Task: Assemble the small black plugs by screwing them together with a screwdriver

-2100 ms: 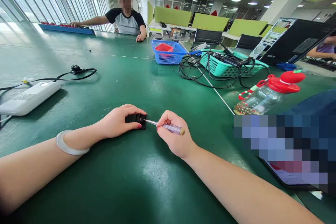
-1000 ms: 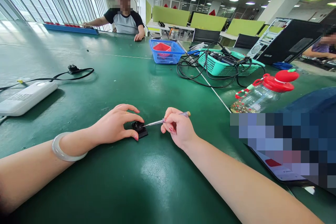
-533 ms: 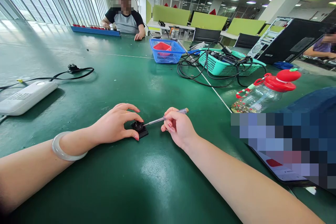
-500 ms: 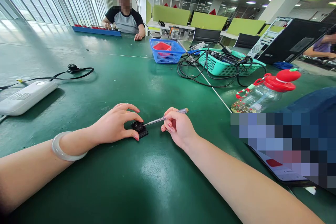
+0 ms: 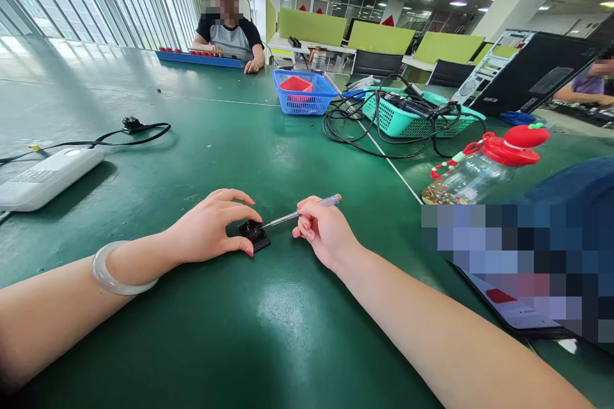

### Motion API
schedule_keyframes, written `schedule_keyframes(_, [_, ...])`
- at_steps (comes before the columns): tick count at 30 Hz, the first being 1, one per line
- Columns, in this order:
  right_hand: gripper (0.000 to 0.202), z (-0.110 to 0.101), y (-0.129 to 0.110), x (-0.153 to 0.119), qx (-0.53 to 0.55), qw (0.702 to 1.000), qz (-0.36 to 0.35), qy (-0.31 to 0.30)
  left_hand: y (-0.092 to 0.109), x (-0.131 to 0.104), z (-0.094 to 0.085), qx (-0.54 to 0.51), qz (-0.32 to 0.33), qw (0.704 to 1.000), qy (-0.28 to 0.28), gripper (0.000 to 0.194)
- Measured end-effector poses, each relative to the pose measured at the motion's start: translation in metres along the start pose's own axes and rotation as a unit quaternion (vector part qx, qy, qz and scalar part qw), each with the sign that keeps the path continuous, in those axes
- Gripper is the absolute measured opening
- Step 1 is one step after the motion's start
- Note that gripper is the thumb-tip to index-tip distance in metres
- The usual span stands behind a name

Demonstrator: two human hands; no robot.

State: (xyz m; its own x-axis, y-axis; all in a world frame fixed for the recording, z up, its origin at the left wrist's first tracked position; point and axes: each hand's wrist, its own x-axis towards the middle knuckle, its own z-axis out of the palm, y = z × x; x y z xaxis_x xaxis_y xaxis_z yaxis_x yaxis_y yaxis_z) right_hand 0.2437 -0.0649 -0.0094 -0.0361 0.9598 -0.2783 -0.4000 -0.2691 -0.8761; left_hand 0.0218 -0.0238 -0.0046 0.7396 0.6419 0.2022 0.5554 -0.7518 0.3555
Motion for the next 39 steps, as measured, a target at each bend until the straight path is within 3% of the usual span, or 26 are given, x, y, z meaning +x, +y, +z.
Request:
schedule_keyframes(11, [0.013, 0.0032, 0.0044, -0.0015, -0.033, 0.999, -0.027, -0.017, -0.0018, -0.0002, 0.0021, 0.004, 0.021, 1.0, -0.004, 0.044])
schedule_keyframes(19, [0.026, 0.0049, 0.0042, -0.0018, -0.022, 0.998, -0.033, -0.04, -0.0015, 0.0, 0.0025, 0.007, 0.022, 1.0, 0.0, 0.046])
schedule_keyframes(30, [0.022, 0.004, 0.0061, -0.0011, 0.008, 0.996, -0.086, 0.009, -0.0035, -0.0013, 0.0021, -0.006, 0.034, 0.999, -0.01, 0.047])
schedule_keyframes(39, [0.022, -0.0012, 0.0061, 0.0043, -0.002, 0.995, -0.101, 0.014, -0.0029, 0.0009, -0.0017, -0.077, 0.063, 0.994, -0.04, 0.032])
